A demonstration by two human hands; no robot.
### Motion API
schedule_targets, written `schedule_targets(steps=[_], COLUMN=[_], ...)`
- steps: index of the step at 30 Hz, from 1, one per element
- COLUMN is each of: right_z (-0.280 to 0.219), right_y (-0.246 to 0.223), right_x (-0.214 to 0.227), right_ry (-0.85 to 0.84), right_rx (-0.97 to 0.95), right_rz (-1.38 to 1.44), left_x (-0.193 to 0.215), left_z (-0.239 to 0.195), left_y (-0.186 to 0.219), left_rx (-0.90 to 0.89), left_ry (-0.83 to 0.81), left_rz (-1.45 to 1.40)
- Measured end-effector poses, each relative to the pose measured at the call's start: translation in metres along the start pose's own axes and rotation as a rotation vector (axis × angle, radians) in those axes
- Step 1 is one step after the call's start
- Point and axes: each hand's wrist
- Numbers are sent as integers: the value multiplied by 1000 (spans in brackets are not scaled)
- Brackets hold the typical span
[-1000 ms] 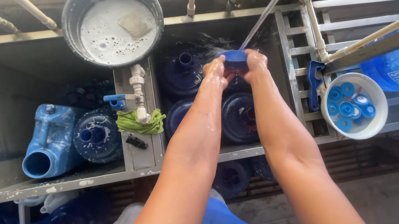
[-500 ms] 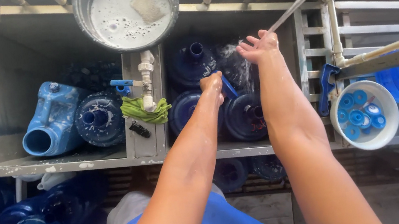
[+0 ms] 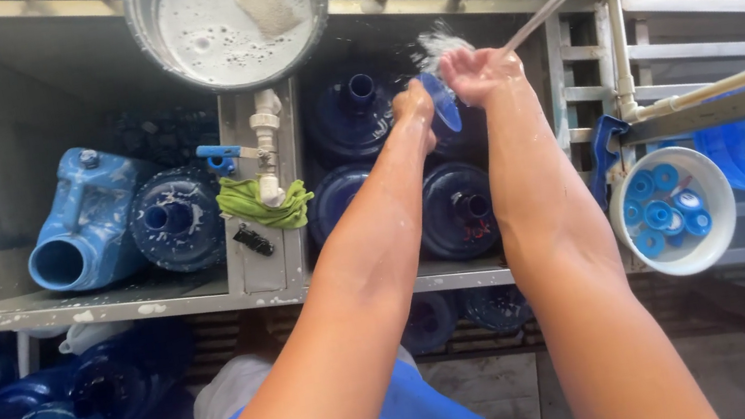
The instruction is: The person scrubs the exterior of a large blue water container with a sponge, then rinses it under a tap. They then rinse several smaller blue water jugs and place them in a sink. Finally, they rinse their hands and wash another large container.
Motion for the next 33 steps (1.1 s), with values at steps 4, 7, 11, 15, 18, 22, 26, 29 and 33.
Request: schedule_targets(steps=[4, 7, 11, 15, 18, 22, 26, 29, 33], right_z=[-54, -63, -51, -78, -92, -95, -96, -98, -99], right_y=[16, 15, 7, 28, 37, 38, 38, 36, 38], right_x=[-22, -20, -12, -23, -32, -31, -31, -33, -41], right_ry=[82, 128, 103, 129, 165, 153, 133, 112, 103], right_rx=[105, 177, 162, 184, 239, 270, 306, 304, 283], right_rz=[-52, -73, -47, -6, 2, -70, -149, -171, -133], left_x=[-32, -60, -91, -88, -87, -84, -75, -59, -49], left_z=[10, 41, 70, 68, 62, 54, 51, 36, 21], left_y=[7, -4, -18, -22, -26, -30, -30, -13, -8], left_rx=[33, 192, 451, 466, 306, 63, -184, -336, -639], left_ry=[-130, -277, -448, -415, -323, -192, -48, -60, -143], left_rz=[-121, -369, -818, -872, -625, -261, 90, 351, 672])
Point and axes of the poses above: each hand's wrist, its own z-axis towards the middle knuckle, its own x-axis out of the back of the hand, y = z × x, and after that the axes turned 8 degrees about y, right-handed
